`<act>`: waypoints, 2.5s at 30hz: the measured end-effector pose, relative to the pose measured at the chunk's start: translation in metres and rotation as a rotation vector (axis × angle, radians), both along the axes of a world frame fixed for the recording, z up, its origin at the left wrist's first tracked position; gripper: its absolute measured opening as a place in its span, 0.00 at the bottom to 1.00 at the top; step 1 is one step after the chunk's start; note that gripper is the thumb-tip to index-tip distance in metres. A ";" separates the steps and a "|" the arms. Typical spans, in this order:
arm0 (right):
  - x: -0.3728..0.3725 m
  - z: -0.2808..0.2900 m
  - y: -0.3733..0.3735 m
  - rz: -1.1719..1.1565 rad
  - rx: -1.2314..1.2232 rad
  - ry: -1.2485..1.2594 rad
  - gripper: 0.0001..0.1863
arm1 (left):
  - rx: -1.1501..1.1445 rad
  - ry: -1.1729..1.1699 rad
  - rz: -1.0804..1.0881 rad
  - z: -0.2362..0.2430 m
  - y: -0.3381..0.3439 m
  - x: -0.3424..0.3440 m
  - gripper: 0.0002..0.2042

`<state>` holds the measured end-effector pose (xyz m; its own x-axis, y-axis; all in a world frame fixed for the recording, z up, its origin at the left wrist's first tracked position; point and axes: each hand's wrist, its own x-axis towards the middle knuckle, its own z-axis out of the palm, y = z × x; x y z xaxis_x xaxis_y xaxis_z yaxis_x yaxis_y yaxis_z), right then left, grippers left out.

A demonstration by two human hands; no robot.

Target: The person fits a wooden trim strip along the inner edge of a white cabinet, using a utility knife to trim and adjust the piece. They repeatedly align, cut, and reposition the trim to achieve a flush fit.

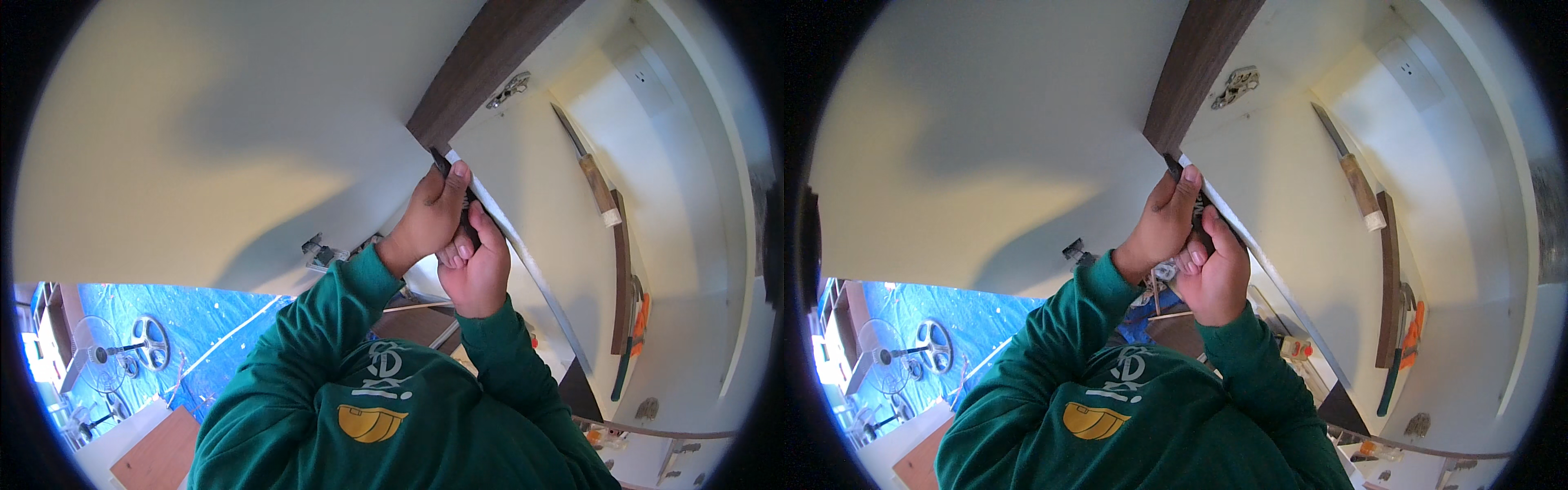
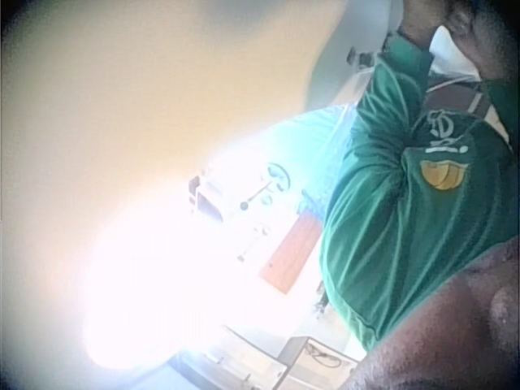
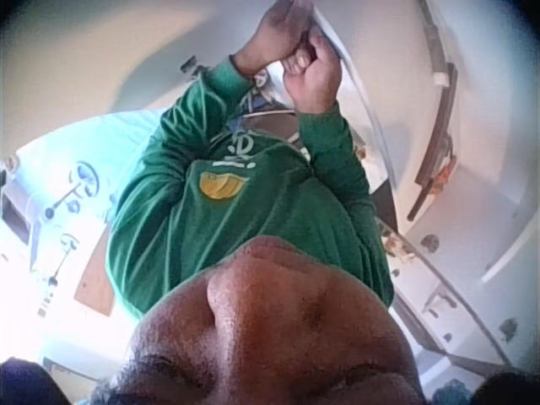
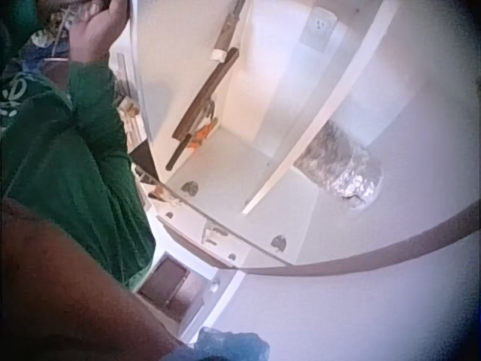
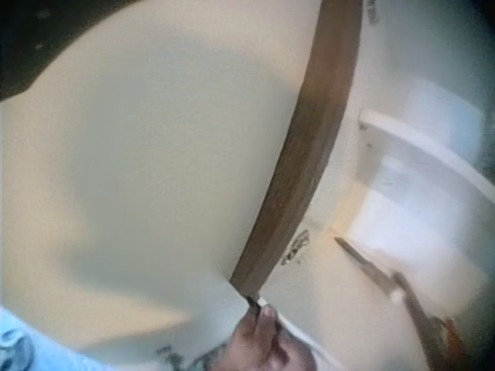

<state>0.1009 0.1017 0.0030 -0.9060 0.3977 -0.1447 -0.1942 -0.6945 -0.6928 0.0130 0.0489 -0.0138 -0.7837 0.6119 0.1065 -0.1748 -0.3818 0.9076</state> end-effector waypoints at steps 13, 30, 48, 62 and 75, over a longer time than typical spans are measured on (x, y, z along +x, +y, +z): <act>0.054 -0.002 0.012 -0.025 0.114 -0.149 0.13 | 0.233 -0.134 -0.090 -0.044 -0.030 0.003 0.16; 0.142 -0.017 0.013 -0.108 0.212 -0.422 0.13 | 0.512 -0.488 -0.067 -0.018 -0.020 0.002 0.14; 0.148 -0.019 0.015 -0.101 0.243 -0.447 0.15 | 0.530 -0.107 0.394 -0.042 0.039 -0.017 0.03; 0.082 0.002 0.002 0.015 0.265 -0.233 0.16 | 0.526 -0.326 -0.037 -0.063 -0.015 0.020 0.18; 0.024 0.001 0.007 0.102 0.252 -0.112 0.16 | 0.093 -0.074 -0.043 -0.007 -0.025 0.030 0.16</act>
<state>0.1254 0.1091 0.0045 -0.9274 0.3410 -0.1539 -0.0448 -0.5095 -0.8593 0.0426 0.0241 -0.0204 -0.7650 0.6351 0.1070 -0.2578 -0.4542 0.8528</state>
